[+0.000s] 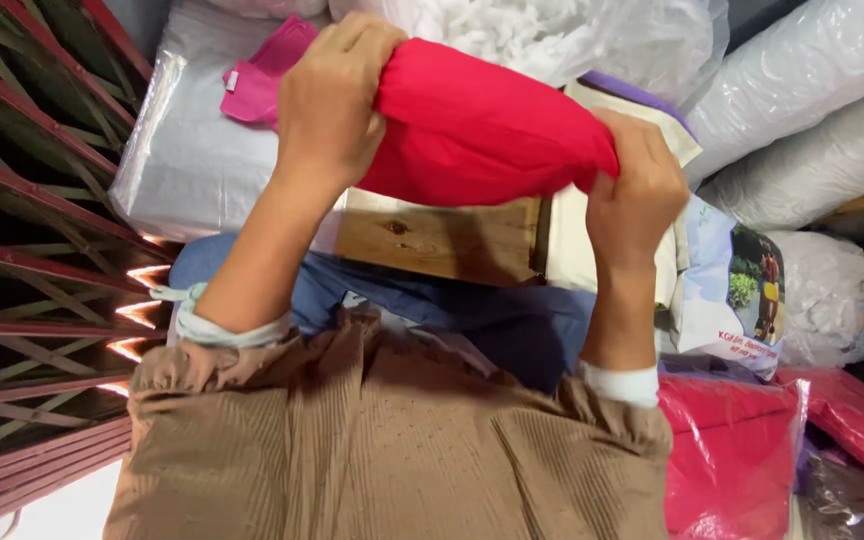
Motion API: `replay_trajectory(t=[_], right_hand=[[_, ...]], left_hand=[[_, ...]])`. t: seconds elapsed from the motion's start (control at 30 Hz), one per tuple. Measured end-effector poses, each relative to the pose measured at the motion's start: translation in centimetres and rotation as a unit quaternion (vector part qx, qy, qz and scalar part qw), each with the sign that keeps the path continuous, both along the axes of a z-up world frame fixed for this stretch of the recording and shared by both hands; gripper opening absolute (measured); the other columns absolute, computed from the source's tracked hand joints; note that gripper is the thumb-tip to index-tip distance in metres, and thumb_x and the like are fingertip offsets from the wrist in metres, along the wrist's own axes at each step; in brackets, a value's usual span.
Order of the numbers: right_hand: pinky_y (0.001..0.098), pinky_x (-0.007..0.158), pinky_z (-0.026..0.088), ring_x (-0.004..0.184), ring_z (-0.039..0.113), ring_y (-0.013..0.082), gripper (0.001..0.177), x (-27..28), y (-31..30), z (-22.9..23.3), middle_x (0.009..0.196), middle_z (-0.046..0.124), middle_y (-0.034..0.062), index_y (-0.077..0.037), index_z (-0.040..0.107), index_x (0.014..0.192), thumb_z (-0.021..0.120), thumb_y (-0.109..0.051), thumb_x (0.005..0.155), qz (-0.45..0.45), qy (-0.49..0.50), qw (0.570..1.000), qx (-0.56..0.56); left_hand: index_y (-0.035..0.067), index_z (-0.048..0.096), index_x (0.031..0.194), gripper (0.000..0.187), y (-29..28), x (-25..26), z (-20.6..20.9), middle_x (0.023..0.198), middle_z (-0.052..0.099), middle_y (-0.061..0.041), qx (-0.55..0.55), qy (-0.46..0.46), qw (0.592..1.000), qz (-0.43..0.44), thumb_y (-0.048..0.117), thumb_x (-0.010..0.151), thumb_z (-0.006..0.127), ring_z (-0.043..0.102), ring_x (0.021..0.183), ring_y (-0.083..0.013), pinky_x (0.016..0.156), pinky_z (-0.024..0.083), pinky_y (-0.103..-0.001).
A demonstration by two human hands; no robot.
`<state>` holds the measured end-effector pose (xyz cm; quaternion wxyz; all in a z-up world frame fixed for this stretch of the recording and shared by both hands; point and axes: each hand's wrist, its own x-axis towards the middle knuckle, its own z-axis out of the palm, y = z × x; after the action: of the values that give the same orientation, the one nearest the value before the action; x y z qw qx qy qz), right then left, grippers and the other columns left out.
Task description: Stuffing a red pillowcase with fiberfill, lint rolling the exterior, and packaging it in a plastic bag.
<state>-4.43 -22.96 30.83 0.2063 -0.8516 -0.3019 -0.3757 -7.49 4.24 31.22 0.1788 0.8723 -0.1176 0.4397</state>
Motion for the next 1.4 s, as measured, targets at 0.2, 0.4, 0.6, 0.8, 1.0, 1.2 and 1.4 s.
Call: replay_trajectory(t=[0.2,0.4,0.6,0.8,1.0,1.2,1.4], right_hand=[[0.038,0.07,0.049,0.079,0.064,0.0325,0.021,1.0,0.2,-1.3,0.099,0.072,0.0153,0.002,0.073,0.11,0.063,0.005,0.091,0.01,0.018,0.999,0.025],[0.0397,0.091,0.049,0.103,0.069,0.0322,0.04,-3.8,-1.1,-1.6,0.119,0.07,0.0162,-0.001,0.072,0.124,0.064,0.011,0.087,-0.048,-0.047,0.997,0.045],[0.0412,0.095,0.051,0.113,0.068,0.0304,0.063,-3.3,-3.4,-15.5,0.118,0.071,0.0089,-0.019,0.074,0.128,0.06,0.006,0.073,0.036,0.103,0.991,-0.072],[0.0588,0.115,0.035,0.14,0.048,0.0418,0.059,-1.3,-0.8,-20.7,0.146,0.058,0.0109,-0.03,0.054,0.149,0.07,-0.027,0.092,0.023,0.468,0.843,-0.264],[0.0694,0.116,0.027,0.145,0.035,0.0502,0.049,3.3,3.7,-26.6,0.157,0.045,0.0202,-0.022,0.048,0.155,0.054,-0.026,0.106,-0.06,0.38,0.918,-0.099],[0.0663,0.121,0.021,0.152,0.023,0.0481,0.062,8.2,1.2,-31.4,0.166,0.027,0.0204,-0.026,0.029,0.164,0.041,-0.05,0.107,-0.213,0.477,0.844,-0.122],[0.0698,0.12,0.019,0.153,0.017,0.0498,0.057,12.0,6.1,-30.7,0.167,0.025,0.0166,-0.028,0.032,0.163,0.048,-0.034,0.109,-0.155,0.373,0.913,-0.063]], left_hand=[[0.004,0.062,0.125,0.049,0.3,3.0,-4.3,0.103,0.072,-0.02,-0.068,0.063,0.996,0.015,-0.008,0.079,0.05,0.064,0.081,-0.0436,0.067,0.047,-0.05],[-0.001,0.058,0.122,0.041,-0.3,-1.7,-2.3,0.121,0.067,-0.015,-0.204,0.036,0.965,-0.159,-0.015,0.083,0.056,0.067,0.107,-0.0334,0.094,0.051,-0.04],[0.002,0.06,0.125,0.07,2.6,-4.0,-18.9,0.13,0.064,-0.02,-0.086,0.328,0.934,-0.113,-0.023,0.06,0.061,0.055,0.132,-0.041,0.116,0.039,-0.05],[0.023,0.055,0.148,0.073,-2.1,-3.1,-23.0,0.155,0.045,-0.021,0.079,0.585,0.807,-0.02,0.049,0.083,0.077,0.034,0.146,-0.05,0.113,0.032,-0.064],[0.011,0.041,0.158,0.059,-7.2,2.8,-26.7,0.166,0.029,-0.022,-0.088,0.467,0.88,0.008,0.032,0.105,0.055,0.018,0.153,-0.048,0.12,0.017,-0.068],[0.024,0.036,0.161,0.064,-7.5,5.5,-30.6,0.171,0.021,-0.014,-0.066,0.509,0.856,0.058,0.051,0.104,0.046,0.011,0.158,-0.0393,0.124,0.006,-0.063],[0.025,0.04,0.16,0.057,-8.1,12.0,-30.6,0.17,0.022,-0.015,-0.081,0.396,0.912,0.072,0.035,0.105,0.052,0.011,0.156,-0.0455,0.12,0.013,-0.073]])
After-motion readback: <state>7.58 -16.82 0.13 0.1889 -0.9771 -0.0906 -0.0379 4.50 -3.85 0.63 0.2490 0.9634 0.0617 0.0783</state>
